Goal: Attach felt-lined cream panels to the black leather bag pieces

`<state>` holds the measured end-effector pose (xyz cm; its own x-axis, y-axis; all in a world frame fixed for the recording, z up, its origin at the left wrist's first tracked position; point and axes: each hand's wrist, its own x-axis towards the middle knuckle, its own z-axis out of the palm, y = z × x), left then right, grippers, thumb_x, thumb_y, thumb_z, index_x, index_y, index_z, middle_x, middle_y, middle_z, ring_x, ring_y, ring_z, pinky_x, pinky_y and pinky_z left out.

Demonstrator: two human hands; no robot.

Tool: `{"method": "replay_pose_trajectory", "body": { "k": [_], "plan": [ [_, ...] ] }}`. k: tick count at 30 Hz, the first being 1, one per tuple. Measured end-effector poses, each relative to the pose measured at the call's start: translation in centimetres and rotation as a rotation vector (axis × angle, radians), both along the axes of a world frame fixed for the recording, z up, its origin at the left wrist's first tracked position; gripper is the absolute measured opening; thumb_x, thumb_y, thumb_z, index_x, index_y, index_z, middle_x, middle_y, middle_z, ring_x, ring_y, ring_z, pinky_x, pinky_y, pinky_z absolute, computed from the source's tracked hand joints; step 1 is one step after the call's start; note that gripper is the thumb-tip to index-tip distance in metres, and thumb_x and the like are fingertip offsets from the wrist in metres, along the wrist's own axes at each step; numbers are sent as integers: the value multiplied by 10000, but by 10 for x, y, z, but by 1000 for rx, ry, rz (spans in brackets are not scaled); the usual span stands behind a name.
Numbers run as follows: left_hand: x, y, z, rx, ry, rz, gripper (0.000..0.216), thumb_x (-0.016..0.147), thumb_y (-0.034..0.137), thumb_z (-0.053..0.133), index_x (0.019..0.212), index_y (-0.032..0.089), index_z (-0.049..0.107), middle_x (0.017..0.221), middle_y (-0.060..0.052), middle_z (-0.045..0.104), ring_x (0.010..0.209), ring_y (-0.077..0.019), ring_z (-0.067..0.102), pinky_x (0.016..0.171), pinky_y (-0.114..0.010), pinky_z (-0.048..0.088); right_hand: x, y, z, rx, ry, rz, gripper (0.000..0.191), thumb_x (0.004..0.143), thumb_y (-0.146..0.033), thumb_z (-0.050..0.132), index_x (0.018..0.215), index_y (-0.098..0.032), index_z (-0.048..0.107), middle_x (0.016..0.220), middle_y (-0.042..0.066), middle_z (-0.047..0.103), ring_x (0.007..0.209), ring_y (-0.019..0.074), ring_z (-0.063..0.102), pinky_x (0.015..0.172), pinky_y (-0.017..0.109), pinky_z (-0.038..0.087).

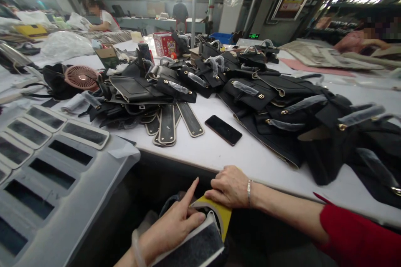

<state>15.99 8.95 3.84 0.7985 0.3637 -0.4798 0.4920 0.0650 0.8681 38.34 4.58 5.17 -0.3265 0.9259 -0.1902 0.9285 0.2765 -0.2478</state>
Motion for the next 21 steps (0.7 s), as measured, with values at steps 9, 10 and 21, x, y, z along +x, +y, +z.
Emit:
{"method": "replay_pose_trajectory", "body": {
  "k": [9,10,21],
  "plan": [
    [1,3,12,203,79,-104,486,931,432,484,1411,358,464,1220,11,662,1032,-217,591,968,-287,395,-2,15,-6,103,-12,186,585,956,-554,351,635,-191,679,587,88,703,521,182,650,485,281,239],
    [0,3,12,210,98,-114,487,934,453,476,1413,367,458,1215,10,666,1020,-220,597,966,-295,401,-2,15,-7,107,-9,202,594,958,-557,345,630,-190,678,578,88,699,518,181,649,482,278,248],
    [0,2,14,251,187,-175,489,955,504,413,1426,374,443,1230,-41,661,1090,-264,594,978,-359,415,-4,14,-6,83,-52,265,583,973,-545,341,673,-197,700,591,76,705,529,169,649,487,251,325]
  ]
}}
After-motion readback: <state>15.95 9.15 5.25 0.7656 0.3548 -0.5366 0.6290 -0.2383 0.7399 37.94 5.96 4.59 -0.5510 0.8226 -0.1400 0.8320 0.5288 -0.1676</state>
